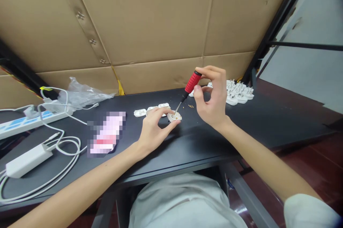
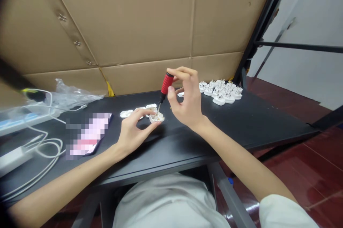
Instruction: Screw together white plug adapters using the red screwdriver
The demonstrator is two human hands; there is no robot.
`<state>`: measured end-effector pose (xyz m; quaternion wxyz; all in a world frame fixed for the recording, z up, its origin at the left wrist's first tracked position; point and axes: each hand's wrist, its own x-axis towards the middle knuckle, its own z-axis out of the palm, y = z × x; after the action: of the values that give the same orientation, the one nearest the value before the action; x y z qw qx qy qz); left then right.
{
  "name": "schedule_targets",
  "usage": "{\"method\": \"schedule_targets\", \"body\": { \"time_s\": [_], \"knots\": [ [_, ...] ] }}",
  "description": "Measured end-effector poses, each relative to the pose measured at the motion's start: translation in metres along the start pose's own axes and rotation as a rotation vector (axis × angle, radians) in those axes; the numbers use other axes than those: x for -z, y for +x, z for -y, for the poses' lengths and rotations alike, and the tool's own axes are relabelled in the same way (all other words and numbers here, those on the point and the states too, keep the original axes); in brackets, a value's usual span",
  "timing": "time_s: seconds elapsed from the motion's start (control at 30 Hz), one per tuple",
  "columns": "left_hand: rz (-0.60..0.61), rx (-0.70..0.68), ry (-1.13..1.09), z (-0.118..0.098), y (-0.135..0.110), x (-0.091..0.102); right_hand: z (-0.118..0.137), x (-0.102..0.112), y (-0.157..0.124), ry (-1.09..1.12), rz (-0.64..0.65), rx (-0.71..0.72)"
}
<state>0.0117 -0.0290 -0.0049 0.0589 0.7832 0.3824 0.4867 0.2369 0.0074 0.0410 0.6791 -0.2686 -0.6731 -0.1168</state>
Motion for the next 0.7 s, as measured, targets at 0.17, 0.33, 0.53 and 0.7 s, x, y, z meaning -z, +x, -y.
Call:
{"method": "schedule_targets", "body": {
  "time_s": [0.17,0.33,0.53,0.7],
  "knots": [
    [0.001,-0.016,0.0,0.0004,0.0001,-0.0003,-0.0011,-0.0017,-0.0005,0.084,0.029,-0.035],
    [0.006,-0.008,-0.001,-0.0014,0.0006,0.0005,0.0023,-0.0058,-0.0016,0.122,-0.014,-0.07],
    [0.003,-0.021,-0.008,-0.0028,0.0014,0.0011,0.0042,-0.0048,-0.0011,0.127,-0.046,-0.039],
    [0.006,-0.016,-0.01,-0.0025,0.0012,0.0006,0.0046,-0.0037,0.0,0.12,-0.04,-0.06]
  ]
}}
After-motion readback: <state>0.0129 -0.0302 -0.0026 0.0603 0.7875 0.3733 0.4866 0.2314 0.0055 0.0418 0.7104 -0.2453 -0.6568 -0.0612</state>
